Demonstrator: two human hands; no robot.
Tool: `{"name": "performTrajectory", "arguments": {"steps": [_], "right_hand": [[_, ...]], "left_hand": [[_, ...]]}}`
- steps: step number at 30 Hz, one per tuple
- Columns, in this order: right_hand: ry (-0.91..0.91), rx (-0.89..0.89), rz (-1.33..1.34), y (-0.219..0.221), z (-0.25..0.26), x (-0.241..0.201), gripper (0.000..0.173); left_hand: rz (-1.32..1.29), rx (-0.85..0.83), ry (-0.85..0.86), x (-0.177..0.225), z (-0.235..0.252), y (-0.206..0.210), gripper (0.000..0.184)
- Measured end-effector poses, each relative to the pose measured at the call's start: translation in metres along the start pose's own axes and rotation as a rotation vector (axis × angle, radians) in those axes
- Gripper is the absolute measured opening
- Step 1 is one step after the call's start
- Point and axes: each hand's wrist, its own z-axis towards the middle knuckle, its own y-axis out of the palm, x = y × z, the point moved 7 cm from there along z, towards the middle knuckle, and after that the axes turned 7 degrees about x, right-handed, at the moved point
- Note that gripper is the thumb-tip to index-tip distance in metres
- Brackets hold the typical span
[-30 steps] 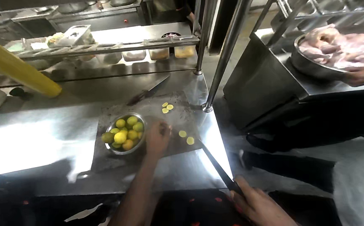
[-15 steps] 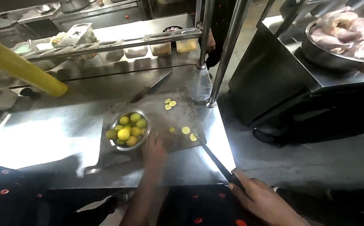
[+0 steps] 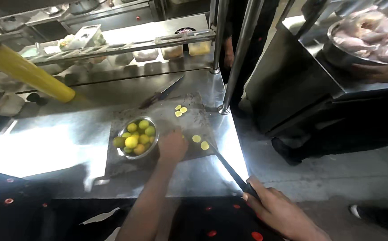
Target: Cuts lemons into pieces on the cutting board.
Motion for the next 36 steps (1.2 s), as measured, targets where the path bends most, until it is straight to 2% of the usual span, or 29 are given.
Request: {"name": "performTrajectory", "arguments": {"steps": [2, 4, 6, 7, 9, 17, 28, 36], "right_hand": [[-0.024, 0.015, 0.035, -0.001, -0.002, -0.002, 0.041], [-0.09, 0.022, 0.106, -0.005, -0.005, -0.007, 0.04], [-0.172, 0.01, 0.155, -0.011, -0.01, -0.016, 0.039], [-0.208, 0.011, 0.16, -0.013, -0.012, -0.021, 0.038], [-0.265, 0.029, 0.143, -0.017, -0.016, -0.029, 0.038], [-0.305, 0.059, 0.035, -0.029, -0.02, -0.045, 0.038], [-0.393, 0.078, -0.02, -0.031, -0.028, -0.054, 0.035], [-0.331, 0.069, -0.006, -0.03, -0.026, -0.053, 0.037]], "left_hand": [[-0.337, 0.08, -0.019, -0.01, -0.001, 0.001, 0.043], [-0.962, 0.091, -0.047, -0.02, -0.008, 0.009, 0.029], [-1.601, -0.065, -0.097, -0.018, -0.021, 0.019, 0.027], [-1.804, -0.155, -0.111, -0.017, -0.027, 0.022, 0.03], [-1.994, -0.263, -0.115, -0.015, -0.036, 0.025, 0.033], [-2.015, -0.346, -0.019, -0.016, -0.047, 0.013, 0.031], [-2.024, -0.324, -0.094, -0.016, -0.05, 0.009, 0.03], [-2.012, -0.283, -0.068, -0.018, -0.051, -0.002, 0.032]]}}
